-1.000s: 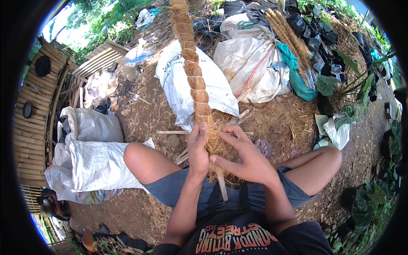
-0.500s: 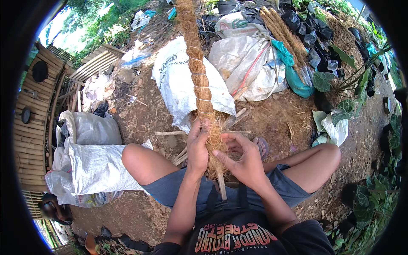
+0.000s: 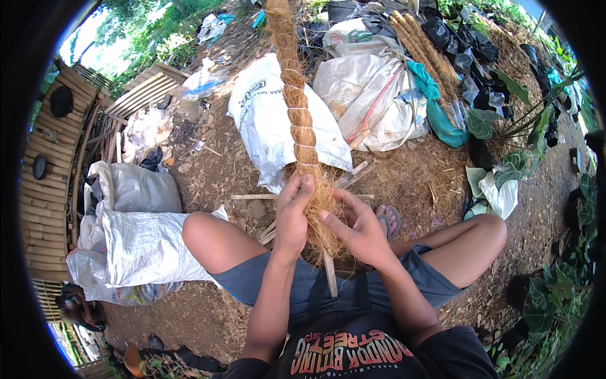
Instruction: The person sits on the ground and weaves a bundle of fibrous material around a long wooden stick using a thin string. They repeatedly wrap the string around the fiber and stick to secure the bundle in place.
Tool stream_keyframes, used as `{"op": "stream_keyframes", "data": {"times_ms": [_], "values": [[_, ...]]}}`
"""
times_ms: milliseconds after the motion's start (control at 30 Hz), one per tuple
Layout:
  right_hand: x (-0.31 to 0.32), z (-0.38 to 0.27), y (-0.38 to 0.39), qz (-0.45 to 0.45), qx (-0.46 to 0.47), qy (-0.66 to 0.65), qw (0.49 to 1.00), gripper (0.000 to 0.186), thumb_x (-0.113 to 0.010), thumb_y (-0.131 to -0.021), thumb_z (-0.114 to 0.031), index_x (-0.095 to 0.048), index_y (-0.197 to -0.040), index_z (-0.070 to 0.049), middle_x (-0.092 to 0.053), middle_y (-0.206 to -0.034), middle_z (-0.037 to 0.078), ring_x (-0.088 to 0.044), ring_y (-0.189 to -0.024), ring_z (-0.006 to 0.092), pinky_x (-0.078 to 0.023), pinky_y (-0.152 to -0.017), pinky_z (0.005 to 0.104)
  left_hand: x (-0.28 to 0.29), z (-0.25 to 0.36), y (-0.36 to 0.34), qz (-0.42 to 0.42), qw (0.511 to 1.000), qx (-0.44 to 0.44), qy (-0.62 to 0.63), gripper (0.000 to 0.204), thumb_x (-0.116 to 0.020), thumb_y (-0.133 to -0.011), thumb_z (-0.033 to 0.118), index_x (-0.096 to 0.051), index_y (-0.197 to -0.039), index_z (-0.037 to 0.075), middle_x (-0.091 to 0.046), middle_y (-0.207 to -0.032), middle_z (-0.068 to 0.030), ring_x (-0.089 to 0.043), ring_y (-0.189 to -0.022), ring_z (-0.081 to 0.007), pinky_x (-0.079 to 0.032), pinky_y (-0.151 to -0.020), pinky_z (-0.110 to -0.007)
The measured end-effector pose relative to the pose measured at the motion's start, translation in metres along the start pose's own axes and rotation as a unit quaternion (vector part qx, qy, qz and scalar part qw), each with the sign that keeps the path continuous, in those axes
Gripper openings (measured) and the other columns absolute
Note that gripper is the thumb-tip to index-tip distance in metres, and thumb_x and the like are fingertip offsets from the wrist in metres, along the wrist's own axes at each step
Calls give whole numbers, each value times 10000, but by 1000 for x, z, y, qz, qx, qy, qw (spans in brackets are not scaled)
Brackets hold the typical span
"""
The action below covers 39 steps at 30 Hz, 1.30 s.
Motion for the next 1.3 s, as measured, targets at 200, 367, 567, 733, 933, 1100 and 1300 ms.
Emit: {"op": "stream_keyframes", "data": {"times_ms": [200,367,567,733,933,1100,1300], "values": [[-6,-16,-9,-17,48,78,996,499,-746,-957,-129,-540,-1368,65,-667,-1180,84,-619,-1027,96,-517,-872,257,0,0,-3,24,999,-5,-38,279,-495,-1083,217,-626,-1185,-8,-669,-1011,-45,-628,-879,-101,-513,-807,-258],[-2,-25,-12,20,62,136,989,406,-778,-925,-225,-664,-1181,69,-739,-1019,173,-681,-923,143,-527,-830,297,2,1,-5,18,998,-13,-51,301,-520,-1079,238,-639,-1191,-14,-674,-1030,-44,-619,-907,-96,-500,-829,-266],[-1,-37,-12,61,134,116,982,459,-800,-901,-188,-601,-1249,33,-734,-1012,147,-688,-930,142,-536,-827,293,7,-3,-9,-19,999,18,-47,292,-525,-1069,230,-665,-1122,-21,-690,-1033,-72,-643,-922,-127,-508,-848,-275],[1,-35,-8,77,92,55,991,552,-819,-877,-103,-505,-1323,-18,-711,-1089,112,-681,-987,131,-536,-847,263,9,-2,-10,-19,998,11,-65,291,-529,-1065,225,-673,-1114,-23,-694,-1031,-71,-641,-925,-122,-506,-847,-268],[0,-34,-11,84,113,90,986,557,-829,-863,-122,-528,-1316,0,-725,-1079,125,-699,-963,145,-550,-827,280,10,3,-7,5,999,18,-47,284,-620,-1033,219,-687,-1180,-15,-673,-979,-20,-595,-917,-84,-463,-847,-250],[3,-29,-12,115,133,119,977,528,-858,-827,-198,-633,-1237,47,-744,-1033,177,-731,-965,217,-562,-873,338,19,10,-10,73,996,-34,-33,194,-715,-973,203,-641,-956,25,-632,-885,-3,-549,-837,-66,-428,-768,-239],[1,-29,-12,85,105,102,986,469,-828,-859,-84,-602,-1243,61,-719,-1003,65,-642,-896,75,-521,-734,207,31,34,-8,113,952,-151,-239,340,-801,-912,216,-534,-762,69,-503,-769,52,-417,-716,-49,-329,-665,-221]]}}
Point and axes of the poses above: each hand's wrist, its own y-axis away from the middle knuckle, its own x-axis out of the back of the hand, z = x × y, the point moved 9 cm from there along -y, towards the middle knuckle
